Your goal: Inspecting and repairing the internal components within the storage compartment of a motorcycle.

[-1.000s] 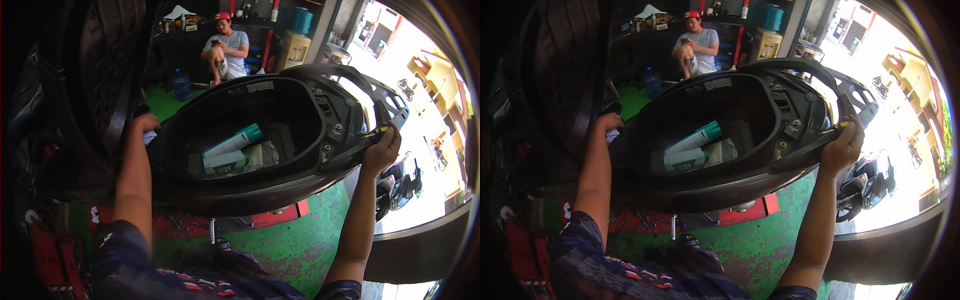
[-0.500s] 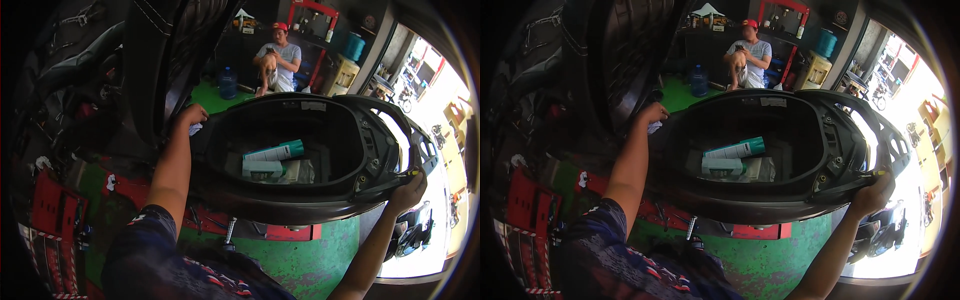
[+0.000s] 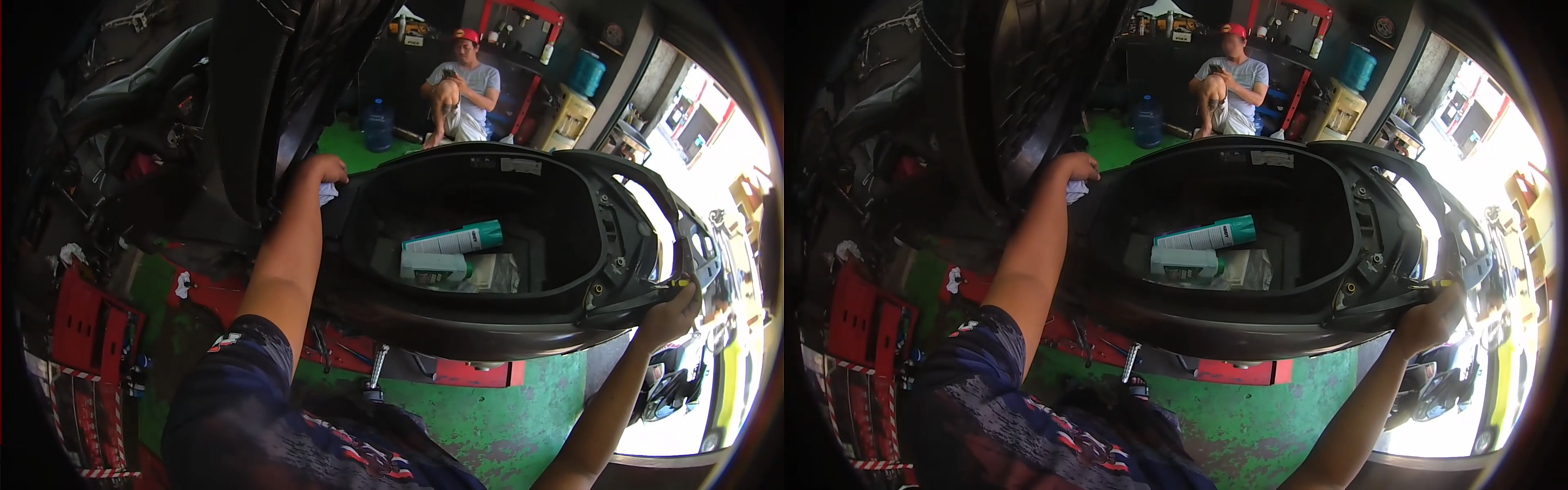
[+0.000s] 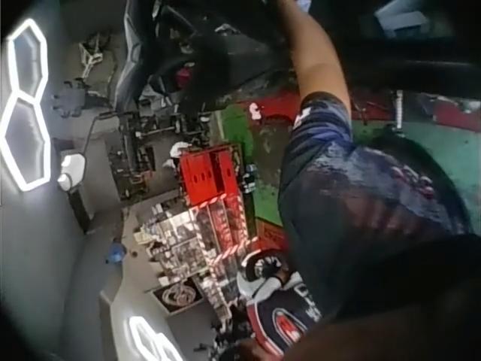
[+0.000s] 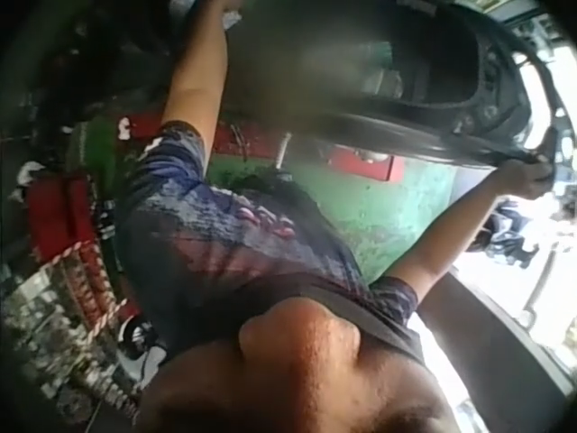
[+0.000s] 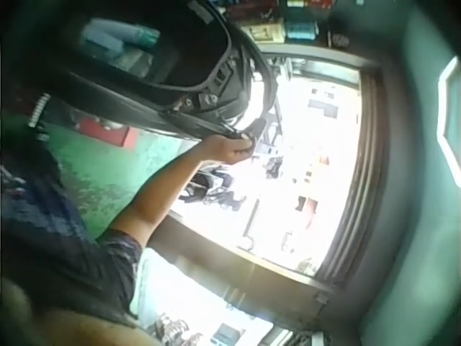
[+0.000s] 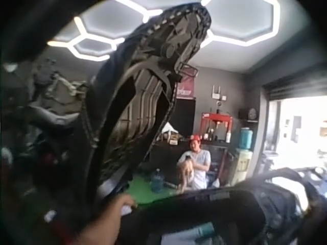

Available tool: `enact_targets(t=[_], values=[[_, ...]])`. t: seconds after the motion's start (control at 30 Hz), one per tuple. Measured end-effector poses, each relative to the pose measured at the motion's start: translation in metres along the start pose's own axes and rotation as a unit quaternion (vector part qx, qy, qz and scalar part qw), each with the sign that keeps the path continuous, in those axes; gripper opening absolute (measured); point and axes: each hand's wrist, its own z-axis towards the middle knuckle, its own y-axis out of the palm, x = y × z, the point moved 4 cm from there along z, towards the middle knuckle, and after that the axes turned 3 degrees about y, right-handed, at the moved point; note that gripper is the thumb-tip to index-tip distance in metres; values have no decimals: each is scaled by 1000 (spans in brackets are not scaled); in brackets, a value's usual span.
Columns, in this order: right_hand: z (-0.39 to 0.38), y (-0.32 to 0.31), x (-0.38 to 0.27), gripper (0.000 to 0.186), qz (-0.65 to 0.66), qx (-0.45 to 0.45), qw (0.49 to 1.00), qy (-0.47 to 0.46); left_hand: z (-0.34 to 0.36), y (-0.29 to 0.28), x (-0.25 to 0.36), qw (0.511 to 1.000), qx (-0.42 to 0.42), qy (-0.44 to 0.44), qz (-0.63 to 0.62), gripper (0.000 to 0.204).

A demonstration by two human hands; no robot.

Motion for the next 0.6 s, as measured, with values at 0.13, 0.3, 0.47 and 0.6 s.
enact_targets(t=[0.13,0.3,0.47,0.6], values=[[2,-6,-3,33,-33,8,999,-19,-1,10,14,1000,22,-9,0,27],[1,1,-5,34,23,4,1000,20,-22,11,-2,992,101,35,-64,20],[11,-4,16,36,-2,-3,1000,13,-101,35,48,947,319,17,-26,22],[24,14,-4,34,79,-67,994,24,-202,52,71,919,389,50,-37,33]])
